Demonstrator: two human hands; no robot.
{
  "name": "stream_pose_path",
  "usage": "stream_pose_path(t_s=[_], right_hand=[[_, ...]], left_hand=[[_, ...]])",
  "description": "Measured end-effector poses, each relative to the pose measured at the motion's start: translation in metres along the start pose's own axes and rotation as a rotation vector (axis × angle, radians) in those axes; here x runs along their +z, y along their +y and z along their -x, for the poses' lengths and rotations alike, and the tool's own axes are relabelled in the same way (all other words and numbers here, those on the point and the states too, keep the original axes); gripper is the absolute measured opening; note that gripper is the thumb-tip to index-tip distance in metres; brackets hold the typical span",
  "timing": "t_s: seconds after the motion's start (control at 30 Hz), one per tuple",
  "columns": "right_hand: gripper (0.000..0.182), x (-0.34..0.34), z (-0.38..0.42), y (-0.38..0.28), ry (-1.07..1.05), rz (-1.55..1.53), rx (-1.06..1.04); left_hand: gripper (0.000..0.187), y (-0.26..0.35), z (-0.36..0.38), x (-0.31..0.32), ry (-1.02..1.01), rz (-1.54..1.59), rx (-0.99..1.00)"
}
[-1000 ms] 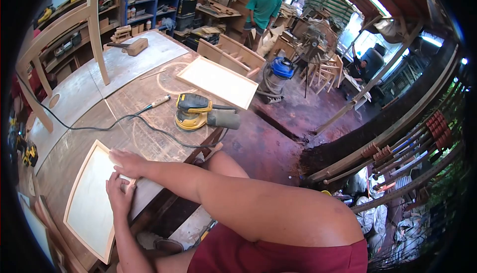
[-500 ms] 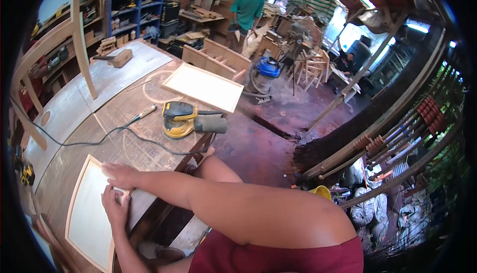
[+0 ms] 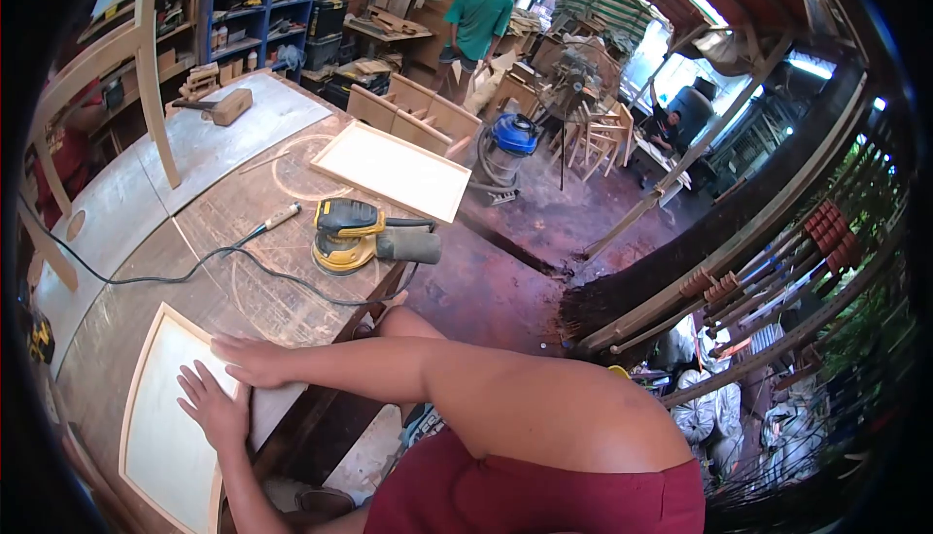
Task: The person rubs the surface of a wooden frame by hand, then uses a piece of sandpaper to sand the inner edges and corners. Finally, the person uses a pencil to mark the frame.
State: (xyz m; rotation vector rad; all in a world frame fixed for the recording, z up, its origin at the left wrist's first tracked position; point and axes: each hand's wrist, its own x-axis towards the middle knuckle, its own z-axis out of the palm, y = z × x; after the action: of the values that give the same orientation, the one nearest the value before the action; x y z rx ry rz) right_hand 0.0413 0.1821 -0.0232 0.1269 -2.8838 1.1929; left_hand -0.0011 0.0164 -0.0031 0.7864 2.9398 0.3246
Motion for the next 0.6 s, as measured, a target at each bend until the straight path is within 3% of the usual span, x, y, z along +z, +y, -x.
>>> stream_pose_path(t_s=[0.1,0.27,0.4,0.47,0.6], right_hand=[[0.064,0.006,-0.008,0.005,-0.032,0.031,-0.006],[0.062,-0.005,-0.11,-0.003,0.029,0.027,0.008],[0.06,-0.001,-0.161,0.004,0.081,0.052,-0.02],[0.059,0.004,-0.155,0.008,0.085,0.058,-0.02],[0.059,0.001,-0.066,0.007,0.009,0.074,-0.013]], left_hand=[[0.101,0.003,0.002,0.0,-0.034,-0.038,0.008],[0.113,0.019,0.004,-0.03,-0.158,-0.013,-0.011],[0.116,0.016,0.003,-0.026,-0.132,0.019,-0.009],[0.116,0.015,0.002,-0.025,-0.121,0.023,-0.015],[0.115,0.013,0.0,-0.021,-0.106,0.034,-0.005]])
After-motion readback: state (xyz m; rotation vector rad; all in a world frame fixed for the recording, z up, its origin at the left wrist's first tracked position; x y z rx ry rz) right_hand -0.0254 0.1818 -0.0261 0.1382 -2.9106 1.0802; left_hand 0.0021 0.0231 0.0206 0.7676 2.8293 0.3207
